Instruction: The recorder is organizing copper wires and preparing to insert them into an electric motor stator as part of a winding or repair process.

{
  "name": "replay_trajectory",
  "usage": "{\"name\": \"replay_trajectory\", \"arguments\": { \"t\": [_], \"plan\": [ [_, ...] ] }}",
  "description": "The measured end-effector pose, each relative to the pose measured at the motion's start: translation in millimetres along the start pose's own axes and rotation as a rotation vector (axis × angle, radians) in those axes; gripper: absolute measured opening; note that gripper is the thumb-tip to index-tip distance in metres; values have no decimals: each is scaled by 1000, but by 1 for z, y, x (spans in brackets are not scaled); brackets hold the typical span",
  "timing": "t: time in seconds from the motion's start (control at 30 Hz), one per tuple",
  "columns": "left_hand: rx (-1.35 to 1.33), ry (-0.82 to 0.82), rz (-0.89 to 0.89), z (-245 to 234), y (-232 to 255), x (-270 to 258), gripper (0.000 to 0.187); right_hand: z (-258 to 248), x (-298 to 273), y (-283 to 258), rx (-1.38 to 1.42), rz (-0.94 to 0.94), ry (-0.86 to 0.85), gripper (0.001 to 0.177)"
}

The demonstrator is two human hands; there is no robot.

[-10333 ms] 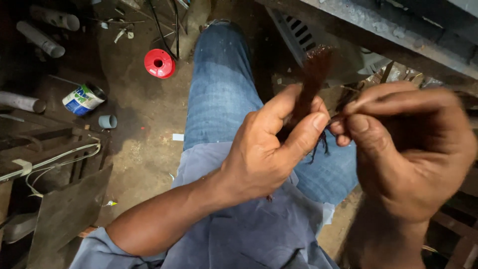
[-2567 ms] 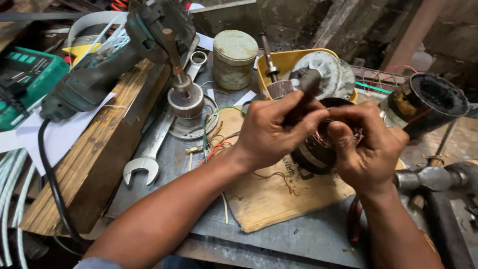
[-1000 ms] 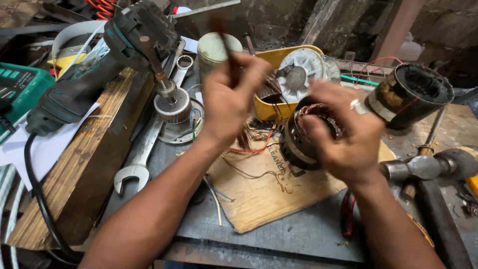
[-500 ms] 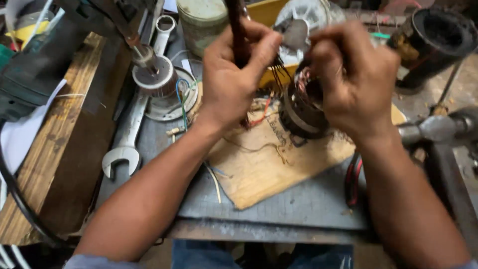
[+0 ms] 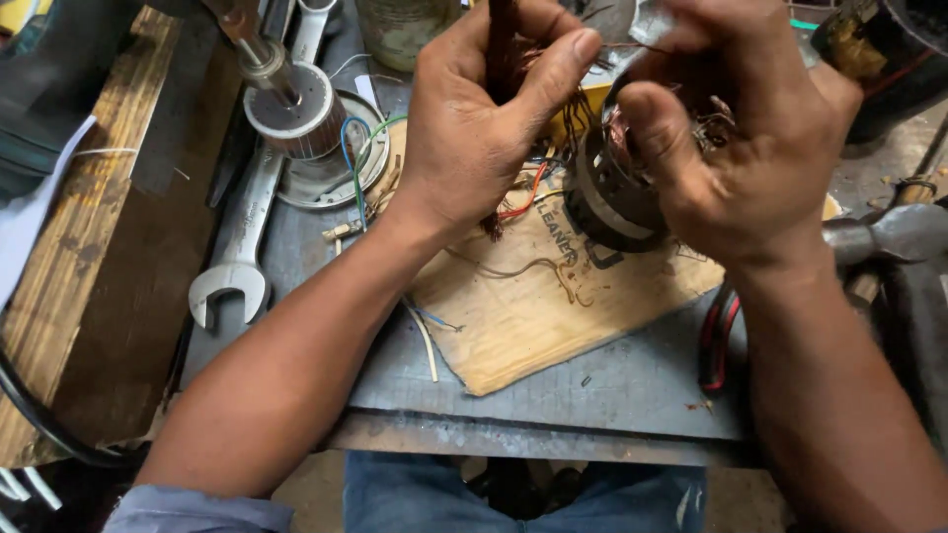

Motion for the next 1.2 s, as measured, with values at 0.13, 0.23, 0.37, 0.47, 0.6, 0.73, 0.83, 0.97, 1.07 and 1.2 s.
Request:
{"name": "replay_trajectory", "arguments": {
  "t": [0.13,0.23,0.37,0.47,0.6,0.73,0.83,0.97,1.07,1.2],
  "plan": [
    [-14,-22,-6,1,-2,1,8,1,-25,32,-12,-36,46,91],
    [-14,-14,-19,0,-2,1,8,0,-12,8,-102,-91,14,90],
    [-29,-33,-11,0,-2,2,7,1,1,-18,-100,-239,30,30],
    [4,-37,-6,0,-2,2,4,1,4,-29,-121,-330,33,17],
    [21,-37,20,1,2,2,5,11,5,-37,-182,-408,-102,8],
    [47,-28,1,0,2,2,7,-1,-1,-14,123,-199,89,13],
    [55,-40,14,0,2,2,6,-26,-19,24,124,96,448,32],
    [51,-30,12,0,2,3,6,-27,-40,85,366,321,503,30],
    [66,-34,26,2,3,2,6,-19,-31,70,400,261,351,24],
    [30,-19,4,0,2,2,5,-3,-10,21,22,71,111,51]
  ]
}}
Point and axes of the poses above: each hand's wrist, its own x-axis towards the middle knuckle, its own z-axis out of the palm, y = z × x, the point moved 8 cm from there along x, towards the middle knuckle, and after that the axes turned 2 degrees about -x, right-handed, at the moved point
